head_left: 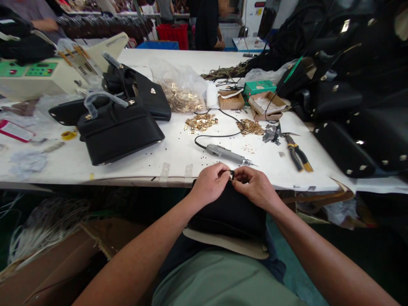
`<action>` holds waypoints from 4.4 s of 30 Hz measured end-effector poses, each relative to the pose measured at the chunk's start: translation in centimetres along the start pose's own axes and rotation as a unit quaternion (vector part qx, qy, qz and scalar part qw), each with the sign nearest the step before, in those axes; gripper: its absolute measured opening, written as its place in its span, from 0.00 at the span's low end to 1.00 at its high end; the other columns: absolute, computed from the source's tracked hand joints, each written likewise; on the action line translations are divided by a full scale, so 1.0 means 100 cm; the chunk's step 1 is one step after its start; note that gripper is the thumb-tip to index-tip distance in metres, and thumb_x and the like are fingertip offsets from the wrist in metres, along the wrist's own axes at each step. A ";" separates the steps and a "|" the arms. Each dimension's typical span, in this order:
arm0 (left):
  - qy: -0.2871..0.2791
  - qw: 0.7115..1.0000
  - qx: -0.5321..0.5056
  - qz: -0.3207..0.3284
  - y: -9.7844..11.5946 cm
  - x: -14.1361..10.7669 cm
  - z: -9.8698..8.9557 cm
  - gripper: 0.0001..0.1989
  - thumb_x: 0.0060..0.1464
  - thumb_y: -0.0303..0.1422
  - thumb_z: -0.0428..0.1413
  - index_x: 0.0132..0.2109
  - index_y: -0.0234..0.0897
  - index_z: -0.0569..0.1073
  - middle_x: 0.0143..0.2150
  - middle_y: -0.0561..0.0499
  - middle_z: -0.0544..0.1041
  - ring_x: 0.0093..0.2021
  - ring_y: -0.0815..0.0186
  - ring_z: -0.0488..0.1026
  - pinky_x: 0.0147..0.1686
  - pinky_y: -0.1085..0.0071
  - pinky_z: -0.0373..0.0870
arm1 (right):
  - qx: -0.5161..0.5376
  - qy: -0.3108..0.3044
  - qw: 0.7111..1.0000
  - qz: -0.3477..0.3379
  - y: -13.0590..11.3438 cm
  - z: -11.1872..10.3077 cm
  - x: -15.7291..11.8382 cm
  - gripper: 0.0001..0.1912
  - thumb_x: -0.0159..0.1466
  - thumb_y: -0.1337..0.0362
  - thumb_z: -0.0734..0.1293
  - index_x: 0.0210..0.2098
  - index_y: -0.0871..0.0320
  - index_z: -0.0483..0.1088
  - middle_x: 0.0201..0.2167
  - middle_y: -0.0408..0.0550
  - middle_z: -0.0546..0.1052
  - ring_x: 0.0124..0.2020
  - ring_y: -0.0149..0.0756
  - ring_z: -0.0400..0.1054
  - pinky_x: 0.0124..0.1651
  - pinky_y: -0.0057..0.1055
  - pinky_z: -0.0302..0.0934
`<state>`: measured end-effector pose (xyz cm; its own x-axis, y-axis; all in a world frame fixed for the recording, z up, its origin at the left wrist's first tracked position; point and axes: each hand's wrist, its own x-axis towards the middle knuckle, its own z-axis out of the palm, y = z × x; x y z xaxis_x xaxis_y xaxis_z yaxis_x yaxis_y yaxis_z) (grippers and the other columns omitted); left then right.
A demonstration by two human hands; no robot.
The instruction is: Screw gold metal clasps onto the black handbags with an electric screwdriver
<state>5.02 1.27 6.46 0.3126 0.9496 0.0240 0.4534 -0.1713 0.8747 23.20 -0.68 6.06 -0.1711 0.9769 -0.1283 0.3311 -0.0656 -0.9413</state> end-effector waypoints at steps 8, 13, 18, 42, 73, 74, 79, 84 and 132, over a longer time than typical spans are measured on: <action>-0.018 0.999 -0.022 -0.038 -0.009 0.002 0.007 0.08 0.60 0.32 0.53 0.37 0.38 0.78 0.33 0.52 0.80 0.34 0.65 0.75 0.35 0.72 0.69 | -0.016 0.021 1.000 0.001 0.007 0.008 -0.001 0.08 0.55 0.66 0.68 0.36 0.58 0.75 0.29 0.44 0.78 0.30 0.34 0.71 0.33 0.29 0.62; -0.041 0.999 -0.005 -0.030 -0.010 0.002 0.001 0.08 0.59 0.31 0.53 0.36 0.38 0.78 0.34 0.51 0.81 0.36 0.64 0.77 0.36 0.72 0.70 | -0.003 0.015 1.000 0.010 0.012 0.009 -0.001 0.08 0.55 0.66 0.68 0.36 0.58 0.74 0.29 0.44 0.78 0.30 0.34 0.71 0.33 0.28 0.62; -0.094 0.995 0.018 -0.012 -0.012 -0.003 -0.005 0.12 0.57 0.29 0.55 0.48 0.40 0.77 0.39 0.50 0.83 0.38 0.63 0.79 0.38 0.71 0.72 | 0.030 0.002 0.999 0.022 0.013 0.008 0.000 0.08 0.55 0.64 0.68 0.35 0.58 0.73 0.29 0.44 0.78 0.30 0.34 0.71 0.32 0.28 0.62; -0.050 0.997 0.020 -0.047 -0.016 -0.013 0.014 0.12 0.53 0.23 0.54 0.44 0.39 0.75 0.33 0.53 0.81 0.32 0.66 0.76 0.32 0.73 0.68 | 0.005 -0.020 0.999 0.042 0.018 0.008 -0.004 0.08 0.57 0.66 0.69 0.37 0.59 0.75 0.30 0.43 0.78 0.31 0.33 0.70 0.34 0.28 0.60; -0.100 0.993 0.000 -0.060 -0.021 -0.009 0.005 0.12 0.53 0.25 0.55 0.42 0.36 0.79 0.32 0.53 0.82 0.32 0.65 0.77 0.34 0.72 0.68 | -0.037 -0.013 0.996 0.078 0.020 0.011 0.005 0.16 0.63 0.54 0.68 0.26 0.58 0.73 0.22 0.41 0.73 0.24 0.30 0.60 0.28 0.29 0.50; -0.097 0.994 0.006 -0.057 -0.021 -0.009 0.004 0.10 0.53 0.25 0.55 0.41 0.36 0.79 0.32 0.52 0.82 0.33 0.65 0.77 0.34 0.72 0.67 | -0.043 -0.013 0.996 0.075 0.021 0.011 0.005 0.18 0.64 0.52 0.68 0.25 0.58 0.73 0.22 0.42 0.74 0.24 0.30 0.61 0.28 0.30 0.51; -0.096 0.993 -0.006 -0.067 -0.023 -0.011 0.003 0.13 0.52 0.24 0.56 0.44 0.36 0.79 0.34 0.51 0.82 0.34 0.65 0.78 0.35 0.71 0.68 | 0.006 -0.028 0.999 0.046 0.022 0.009 0.005 0.26 0.68 0.46 0.63 0.23 0.58 0.73 0.23 0.45 0.76 0.29 0.34 0.69 0.36 0.31 0.60; -0.103 0.991 -0.029 -0.085 -0.028 -0.010 0.004 0.15 0.52 0.25 0.56 0.47 0.36 0.79 0.30 0.53 0.80 0.28 0.67 0.74 0.29 0.72 0.64 | 0.050 -0.031 0.997 0.057 0.023 0.009 0.008 0.15 0.62 0.52 0.71 0.36 0.59 0.77 0.27 0.45 0.78 0.30 0.34 0.71 0.35 0.30 0.62; -0.084 0.898 0.402 0.161 -0.056 -0.031 -0.024 0.14 0.68 0.29 0.49 0.57 0.37 0.73 0.57 0.44 0.76 0.49 0.55 0.70 0.45 0.57 0.70 | -0.093 -0.059 0.985 0.131 0.017 0.042 0.091 0.03 0.59 0.67 0.71 0.29 0.58 0.78 0.17 0.43 0.76 0.20 0.32 0.71 0.24 0.25 0.61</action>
<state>-0.52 -0.12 2.66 0.6254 0.7761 0.0808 0.7521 -0.6272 0.2025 18.30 7.23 1.94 -0.1596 0.9002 -0.4053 0.5415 -0.2634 -0.7984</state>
